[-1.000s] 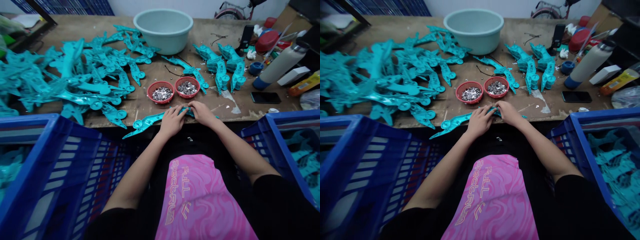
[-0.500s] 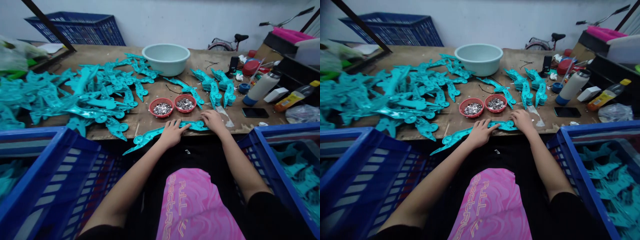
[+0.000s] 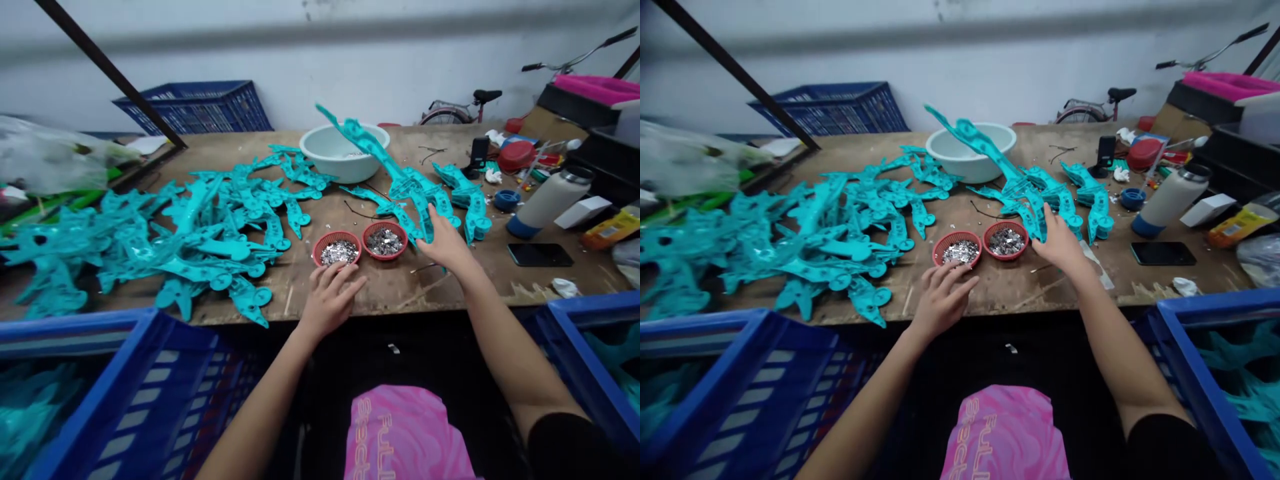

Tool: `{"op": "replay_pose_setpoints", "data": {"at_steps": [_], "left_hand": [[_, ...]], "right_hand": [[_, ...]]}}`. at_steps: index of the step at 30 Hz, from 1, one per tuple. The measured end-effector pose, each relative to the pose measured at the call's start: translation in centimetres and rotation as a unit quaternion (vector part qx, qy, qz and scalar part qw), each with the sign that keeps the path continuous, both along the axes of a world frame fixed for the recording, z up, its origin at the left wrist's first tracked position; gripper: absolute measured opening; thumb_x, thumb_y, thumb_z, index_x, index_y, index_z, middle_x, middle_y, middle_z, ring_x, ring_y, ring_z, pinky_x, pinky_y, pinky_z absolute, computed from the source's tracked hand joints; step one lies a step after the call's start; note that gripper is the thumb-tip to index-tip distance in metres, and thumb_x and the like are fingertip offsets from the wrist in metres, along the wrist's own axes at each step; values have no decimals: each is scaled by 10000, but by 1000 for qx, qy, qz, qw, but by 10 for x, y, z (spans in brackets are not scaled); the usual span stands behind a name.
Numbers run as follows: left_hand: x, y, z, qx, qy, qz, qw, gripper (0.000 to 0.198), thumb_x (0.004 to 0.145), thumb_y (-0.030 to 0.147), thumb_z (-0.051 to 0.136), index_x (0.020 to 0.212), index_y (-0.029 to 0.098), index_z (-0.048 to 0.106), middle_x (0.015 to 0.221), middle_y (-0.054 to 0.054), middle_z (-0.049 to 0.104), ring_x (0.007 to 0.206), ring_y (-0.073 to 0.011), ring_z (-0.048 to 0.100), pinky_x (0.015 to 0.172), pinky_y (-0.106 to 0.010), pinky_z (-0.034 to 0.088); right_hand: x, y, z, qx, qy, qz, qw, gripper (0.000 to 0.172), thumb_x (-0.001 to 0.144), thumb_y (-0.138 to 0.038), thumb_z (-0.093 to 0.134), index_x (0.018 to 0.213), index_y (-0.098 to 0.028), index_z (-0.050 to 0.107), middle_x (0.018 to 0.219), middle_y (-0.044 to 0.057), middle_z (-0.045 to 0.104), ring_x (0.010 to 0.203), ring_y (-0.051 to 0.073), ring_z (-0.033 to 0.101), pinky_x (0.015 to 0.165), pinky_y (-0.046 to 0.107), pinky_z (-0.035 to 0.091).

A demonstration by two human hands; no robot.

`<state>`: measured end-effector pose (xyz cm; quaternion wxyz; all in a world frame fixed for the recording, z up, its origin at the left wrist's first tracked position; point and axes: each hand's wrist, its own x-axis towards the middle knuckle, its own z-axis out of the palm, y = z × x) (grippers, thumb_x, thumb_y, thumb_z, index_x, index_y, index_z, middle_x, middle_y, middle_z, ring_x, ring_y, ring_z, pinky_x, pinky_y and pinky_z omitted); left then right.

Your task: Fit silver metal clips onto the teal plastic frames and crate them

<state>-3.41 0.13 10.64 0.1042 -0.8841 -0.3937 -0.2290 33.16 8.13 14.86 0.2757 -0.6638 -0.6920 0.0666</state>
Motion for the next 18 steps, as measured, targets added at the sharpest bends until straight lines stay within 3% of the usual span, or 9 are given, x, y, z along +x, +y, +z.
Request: {"op": "replay_pose_setpoints", "data": {"at_steps": [3, 7, 12, 15, 18], "left_hand": [[-25, 22, -10, -20, 3, 0, 1000, 515, 1051, 208, 629, 1513, 410, 728, 1600, -42, 717, 1547, -315, 610, 1242, -577, 489], [-74, 54, 0, -19, -32, 82, 996, 455, 1085, 221, 556, 1477, 342, 752, 1497, -71, 771, 1487, -317, 637, 1203, -551, 506], [-128, 114, 17, -101, 6, 194, 976, 472, 1119, 266, 428, 1450, 246, 763, 1498, -118, 750, 1396, -313, 677, 1181, -507, 532], [-131, 159, 23, -156, 51, 236, 958, 524, 1101, 256, 434, 1550, 227, 701, 1587, -128, 691, 1441, -325, 640, 1220, -502, 511], [-122, 202, 28, -176, 57, 285, 941, 599, 1081, 254, 489, 1673, 257, 582, 1736, -138, 558, 1551, -381, 534, 1259, -565, 458]], "right_hand": [[-1, 61, -3, -83, -45, -13, 995, 997, 981, -397, 738, 1823, -67, 317, 1595, 320, 599, 1434, 460, 657, 1196, 546, 552], [-8, 103, -18, -142, -79, -18, 987, 896, 1050, -523, 700, 1770, -67, 422, 1566, 341, 623, 1432, 462, 664, 1197, 521, 531], [-19, 118, -29, -155, -87, -29, 984, 787, 1069, -508, 677, 1672, -25, 528, 1500, 361, 673, 1409, 456, 673, 1182, 496, 513], [-24, 116, -26, -133, -90, -11, 987, 702, 1065, -435, 673, 1633, -38, 566, 1497, 328, 696, 1431, 412, 658, 1221, 471, 483], [-22, 92, -26, -82, -91, 5, 992, 687, 1079, -419, 616, 1649, -42, 548, 1610, 315, 625, 1516, 400, 587, 1297, 516, 430]]}}
